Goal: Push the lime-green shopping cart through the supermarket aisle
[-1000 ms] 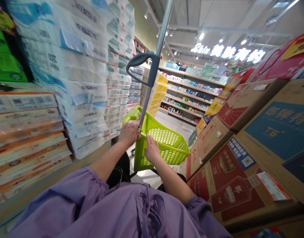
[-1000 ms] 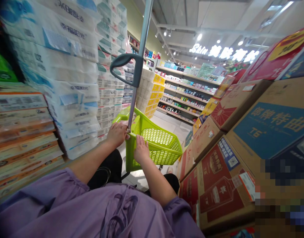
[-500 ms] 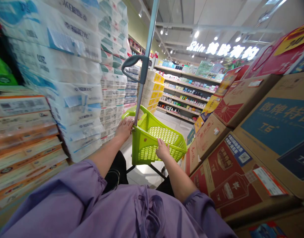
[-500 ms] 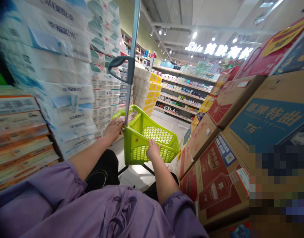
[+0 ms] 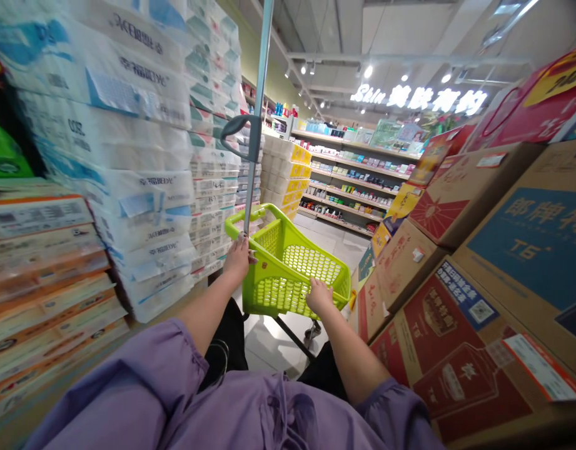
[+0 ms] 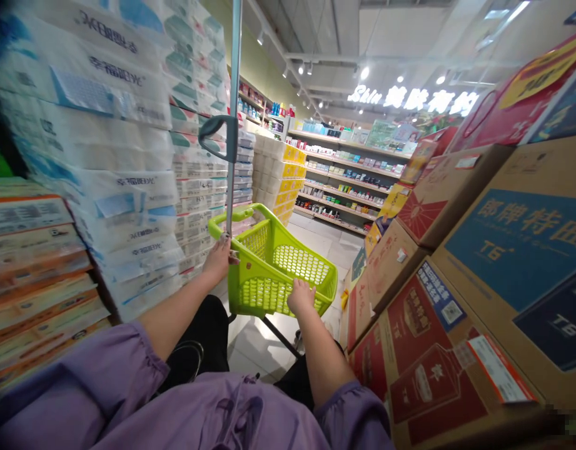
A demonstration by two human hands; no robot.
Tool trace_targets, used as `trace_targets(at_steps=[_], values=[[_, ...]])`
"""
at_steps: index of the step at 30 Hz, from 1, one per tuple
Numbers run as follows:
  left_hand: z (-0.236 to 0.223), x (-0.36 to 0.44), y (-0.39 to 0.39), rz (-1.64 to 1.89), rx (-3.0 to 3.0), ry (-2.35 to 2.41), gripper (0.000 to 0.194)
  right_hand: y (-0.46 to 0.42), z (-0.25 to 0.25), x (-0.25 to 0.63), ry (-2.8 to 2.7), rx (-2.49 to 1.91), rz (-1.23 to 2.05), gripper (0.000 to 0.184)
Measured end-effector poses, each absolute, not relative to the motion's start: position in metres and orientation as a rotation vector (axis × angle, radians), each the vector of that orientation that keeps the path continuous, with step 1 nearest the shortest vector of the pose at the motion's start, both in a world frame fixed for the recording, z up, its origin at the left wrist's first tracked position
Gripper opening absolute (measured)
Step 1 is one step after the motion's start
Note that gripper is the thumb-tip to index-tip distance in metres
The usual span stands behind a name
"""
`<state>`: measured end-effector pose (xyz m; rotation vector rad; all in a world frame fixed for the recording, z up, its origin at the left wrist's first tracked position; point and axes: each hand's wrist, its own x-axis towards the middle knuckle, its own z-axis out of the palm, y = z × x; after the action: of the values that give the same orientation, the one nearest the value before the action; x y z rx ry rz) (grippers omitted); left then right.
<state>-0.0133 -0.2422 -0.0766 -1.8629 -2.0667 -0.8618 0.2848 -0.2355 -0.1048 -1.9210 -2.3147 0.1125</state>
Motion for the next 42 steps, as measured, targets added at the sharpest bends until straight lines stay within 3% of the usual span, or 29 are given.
trace_targets(at_steps=[12, 24, 33, 42], values=[[-0.13, 0.058, -0.237, -0.62, -2.475, -1.787, 0.06, -0.283, -0.113, 0.22, -2.65, -1.346, 0.134, 0.069], [-0.148, 0.04, -0.247, -0.887, -2.535, -1.832, 0.062, -0.294, -0.133, 0.245, -2.696, -1.21, 0.048, 0.059], [-0.158, 0.104, -0.271, -0.904, -2.781, -1.528, 0.054, -0.284, -0.128, 0.268, -2.622, -1.751, 0.054, 0.034], [-0.151, 0.082, -0.259, -0.896, -2.8, -1.569, 0.057, -0.308, -0.127, 0.243, -2.532, -1.831, 0.046, 0.031]])
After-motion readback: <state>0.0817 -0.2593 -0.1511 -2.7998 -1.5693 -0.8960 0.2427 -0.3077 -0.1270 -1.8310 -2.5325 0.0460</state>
